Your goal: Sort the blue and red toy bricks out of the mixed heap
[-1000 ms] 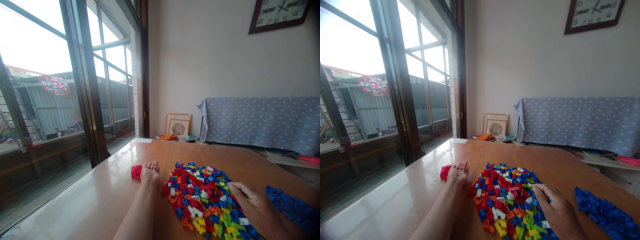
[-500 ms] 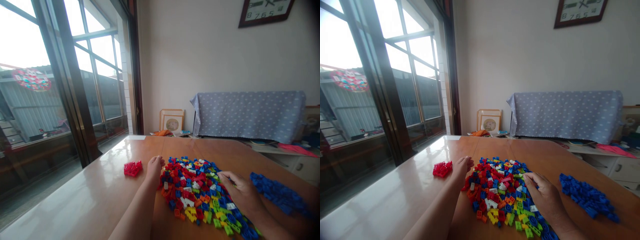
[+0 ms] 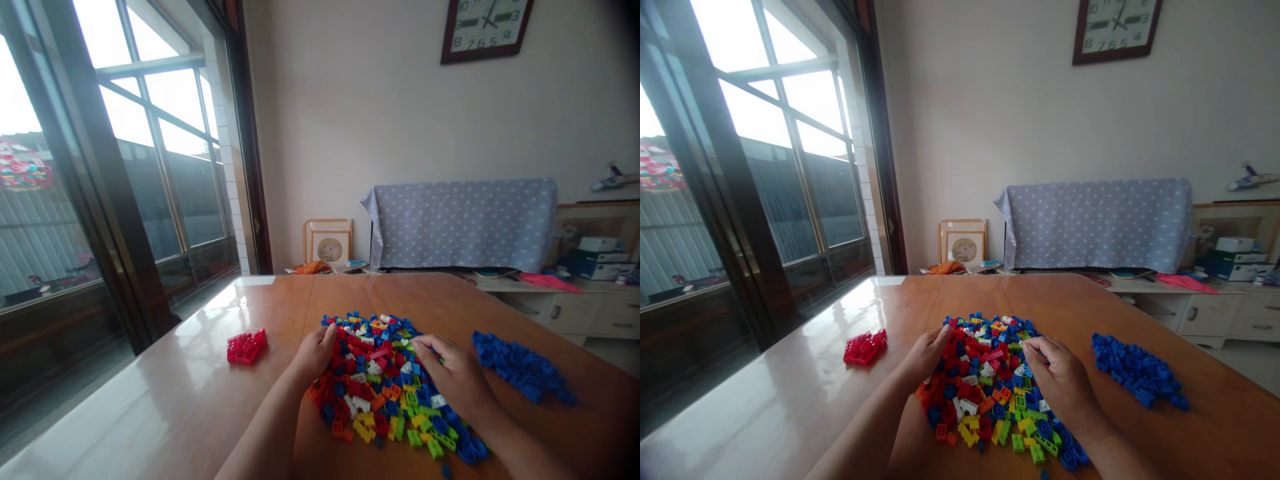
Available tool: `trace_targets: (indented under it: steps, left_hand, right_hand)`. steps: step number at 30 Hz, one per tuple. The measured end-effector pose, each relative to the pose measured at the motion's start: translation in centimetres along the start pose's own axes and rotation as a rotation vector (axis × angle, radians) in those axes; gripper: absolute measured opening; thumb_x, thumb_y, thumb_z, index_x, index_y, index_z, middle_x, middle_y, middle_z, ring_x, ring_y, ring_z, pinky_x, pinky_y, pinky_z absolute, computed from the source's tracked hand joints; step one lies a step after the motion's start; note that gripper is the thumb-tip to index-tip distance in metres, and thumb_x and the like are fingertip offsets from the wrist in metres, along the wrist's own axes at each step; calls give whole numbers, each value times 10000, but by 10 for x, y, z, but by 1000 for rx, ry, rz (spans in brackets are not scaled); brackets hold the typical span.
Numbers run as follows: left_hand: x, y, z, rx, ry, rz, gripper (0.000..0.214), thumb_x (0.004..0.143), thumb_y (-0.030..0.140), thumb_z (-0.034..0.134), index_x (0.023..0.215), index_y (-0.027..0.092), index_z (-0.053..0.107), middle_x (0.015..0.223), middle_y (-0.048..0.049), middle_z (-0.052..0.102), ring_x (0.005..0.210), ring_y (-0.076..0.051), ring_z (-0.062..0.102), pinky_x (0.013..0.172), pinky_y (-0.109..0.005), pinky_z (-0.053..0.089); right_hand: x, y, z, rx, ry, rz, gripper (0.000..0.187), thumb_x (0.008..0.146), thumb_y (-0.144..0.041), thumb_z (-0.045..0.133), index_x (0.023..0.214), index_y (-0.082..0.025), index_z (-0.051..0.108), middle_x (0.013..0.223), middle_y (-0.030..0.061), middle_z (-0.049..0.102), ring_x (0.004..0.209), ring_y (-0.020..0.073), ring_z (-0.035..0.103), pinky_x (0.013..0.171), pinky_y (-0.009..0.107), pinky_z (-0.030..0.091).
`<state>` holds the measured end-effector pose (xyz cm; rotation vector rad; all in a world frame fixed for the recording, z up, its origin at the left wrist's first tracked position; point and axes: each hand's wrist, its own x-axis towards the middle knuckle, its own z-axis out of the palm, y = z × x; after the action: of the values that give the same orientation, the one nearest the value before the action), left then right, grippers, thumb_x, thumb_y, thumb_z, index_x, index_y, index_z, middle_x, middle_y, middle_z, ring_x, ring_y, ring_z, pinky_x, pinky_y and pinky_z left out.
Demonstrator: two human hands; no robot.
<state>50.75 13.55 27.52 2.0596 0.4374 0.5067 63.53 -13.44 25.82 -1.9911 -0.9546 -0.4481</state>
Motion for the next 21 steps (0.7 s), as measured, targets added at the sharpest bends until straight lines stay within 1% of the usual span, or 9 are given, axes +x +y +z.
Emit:
trace_targets:
  steps: [3, 5, 8, 11, 14, 16, 18, 21]
  left_hand:
    - [-1, 1, 3, 46, -65, 62, 430, 927, 533, 453, 836, 181, 683, 835, -22, 694, 827, -205, 603, 729, -255, 437]
    - [-2, 0, 6, 79, -84, 91, 304, 900, 432, 507, 831, 198, 689, 819, -13, 686, 800, -193, 591, 724, -254, 426]
    - [-4, -4, 8, 119, -59, 113, 91, 772, 244, 600, 767, 227, 689, 781, -11, 675, 808, -200, 585, 769, -266, 412]
    - [-6, -6, 7, 108, 5, 112, 125, 684, 157, 626, 726, 251, 697, 791, -22, 688, 884, -231, 594, 848, -293, 402]
    - [-6, -7, 6, 26, 76, 84, 131, 658, 158, 673, 722, 265, 712, 811, -28, 707, 958, -254, 600, 894, -306, 399]
    - [-4, -8, 6, -72, 130, 45, 98, 663, 182, 708, 723, 259, 713, 805, -28, 709, 957, -249, 613, 888, -299, 411]
    - [1, -11, 6, -208, 195, -14, 84, 704, 227, 720, 786, 247, 723, 822, -30, 713, 921, -232, 633, 846, -287, 435]
    - [12, -19, 2, -469, 299, -138, 178, 814, 308, 676, 957, 211, 717, 880, -53, 718, 825, -201, 661, 753, -281, 478]
  right_hand:
    - [0, -3, -1, 11, -2, 0, 297, 980, -477, 495, 965, -266, 703, 957, 31, 740, 936, 229, 667, 872, 324, 504]
    - [0, -3, -1, 18, 0, 2, 300, 979, -481, 497, 960, -264, 704, 954, 33, 741, 936, 231, 665, 868, 324, 504]
    - [0, 0, -1, 20, -5, 5, 294, 975, -484, 506, 957, -267, 703, 959, 30, 742, 941, 229, 667, 870, 318, 504]
    - [0, 5, 1, 18, -14, 0, 289, 974, -483, 506, 969, -270, 702, 991, 27, 743, 962, 228, 669, 888, 315, 502]
    - [0, 6, 2, 15, -28, 0, 295, 973, -489, 502, 979, -271, 702, 997, 25, 747, 963, 228, 672, 890, 307, 505]
    - [-1, 6, 1, 12, -39, 6, 296, 972, -493, 501, 986, -275, 700, 1001, 18, 747, 963, 223, 675, 881, 297, 508]
    - [-1, 6, 1, 7, -43, 13, 294, 972, -495, 499, 1001, -280, 697, 1013, 11, 747, 966, 219, 677, 878, 291, 510]
    - [-1, 7, -1, -8, -35, 15, 301, 969, -504, 496, 1016, -287, 699, 1012, 4, 751, 951, 215, 686, 867, 285, 517]
